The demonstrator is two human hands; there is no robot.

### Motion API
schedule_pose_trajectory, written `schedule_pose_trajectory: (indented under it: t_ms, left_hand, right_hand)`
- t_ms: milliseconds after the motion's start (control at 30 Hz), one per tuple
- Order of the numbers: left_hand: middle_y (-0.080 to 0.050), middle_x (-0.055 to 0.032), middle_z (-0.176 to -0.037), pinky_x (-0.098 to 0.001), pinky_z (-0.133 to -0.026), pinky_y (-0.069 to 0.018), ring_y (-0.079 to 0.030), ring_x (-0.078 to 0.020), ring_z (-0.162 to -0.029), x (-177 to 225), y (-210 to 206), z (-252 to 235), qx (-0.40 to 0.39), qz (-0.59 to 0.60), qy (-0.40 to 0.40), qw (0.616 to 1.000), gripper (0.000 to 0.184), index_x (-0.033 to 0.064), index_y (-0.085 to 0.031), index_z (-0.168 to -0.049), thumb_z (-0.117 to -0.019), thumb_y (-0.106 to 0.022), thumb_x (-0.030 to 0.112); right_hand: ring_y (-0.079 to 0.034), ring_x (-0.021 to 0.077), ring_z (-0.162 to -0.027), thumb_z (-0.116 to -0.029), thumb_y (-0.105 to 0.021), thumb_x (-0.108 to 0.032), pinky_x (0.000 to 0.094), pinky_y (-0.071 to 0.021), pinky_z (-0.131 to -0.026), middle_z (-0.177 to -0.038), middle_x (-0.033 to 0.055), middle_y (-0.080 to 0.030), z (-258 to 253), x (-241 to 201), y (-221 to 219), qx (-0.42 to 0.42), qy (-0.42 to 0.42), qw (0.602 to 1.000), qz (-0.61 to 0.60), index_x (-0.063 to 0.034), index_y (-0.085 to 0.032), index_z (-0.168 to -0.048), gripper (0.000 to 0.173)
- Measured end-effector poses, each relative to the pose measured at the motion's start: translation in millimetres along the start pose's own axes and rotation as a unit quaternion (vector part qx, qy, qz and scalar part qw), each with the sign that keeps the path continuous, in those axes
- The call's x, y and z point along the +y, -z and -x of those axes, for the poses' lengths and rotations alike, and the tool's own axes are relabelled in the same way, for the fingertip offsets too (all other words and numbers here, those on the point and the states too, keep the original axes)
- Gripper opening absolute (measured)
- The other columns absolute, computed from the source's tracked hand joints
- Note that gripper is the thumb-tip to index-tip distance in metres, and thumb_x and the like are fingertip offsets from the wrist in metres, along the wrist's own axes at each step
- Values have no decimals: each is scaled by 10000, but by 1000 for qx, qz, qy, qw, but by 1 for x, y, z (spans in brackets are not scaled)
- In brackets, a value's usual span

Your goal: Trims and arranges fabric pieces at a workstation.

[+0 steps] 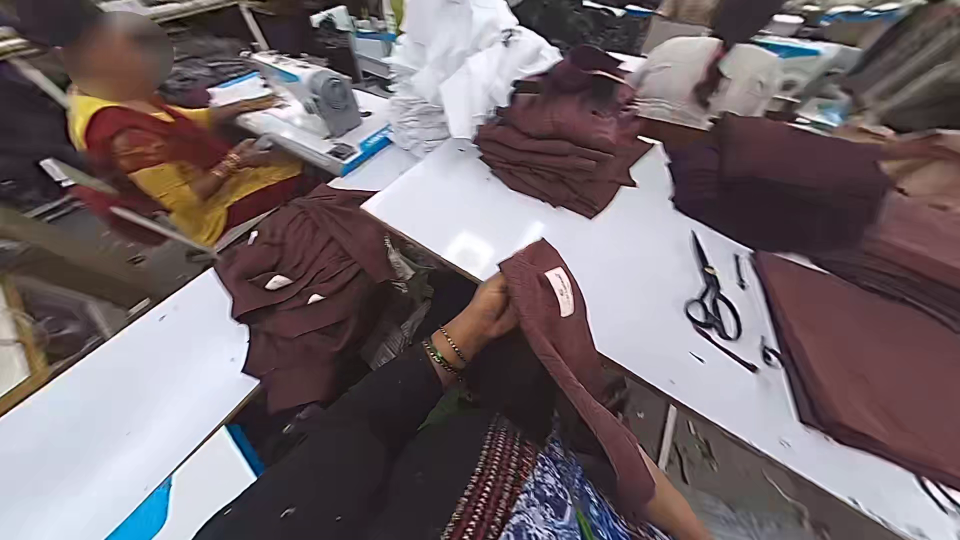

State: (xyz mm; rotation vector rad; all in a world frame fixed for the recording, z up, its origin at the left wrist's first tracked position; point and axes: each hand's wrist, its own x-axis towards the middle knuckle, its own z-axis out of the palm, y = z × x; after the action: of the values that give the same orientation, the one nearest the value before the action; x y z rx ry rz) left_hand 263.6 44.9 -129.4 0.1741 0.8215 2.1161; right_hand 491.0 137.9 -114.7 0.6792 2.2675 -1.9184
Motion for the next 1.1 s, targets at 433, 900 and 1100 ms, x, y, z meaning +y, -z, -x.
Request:
schedule_pose_trajectory:
  t_ms: [433,900,1100]
  left_hand:
    - [-769,-11,-792,-247,-712,-610,-739,-78,-756,-11,20,-4,-164,70,-94,979,412,170,-755,-795,-1044,-453,301]
    - [-714,-56,-800,-403,-675,-519,-654,-142,-709,67,56,-14,-354,-735,-12,578,362,57,-760,-1032,-1011,-547,350]
    - [-676,-344,-1012,-777,-824,-439,-649,-552,-997,150,57,-73,-11,-846,-128,517,374,-59,-694,-1100,-1100,-472,241]
  right_hand:
    - [-652,23,-1026,-904,-654,-333,248,-507,-951,-1087,54,-727,-29,92,14,-47,148,984,85,-20,-695,-1177,418]
    - [-578,629,-1038,-920,-582,-60,801,-380,-834,-1065,421,-615,98,9,175,497,-175,752,396,99,-665,-1108,260]
    - [-450,410,-1419,-996,-582,-188,522,-364,-1178,-1503,316,-459,-105,-48,234,449,231,762,406,83,-483,-1446,535]
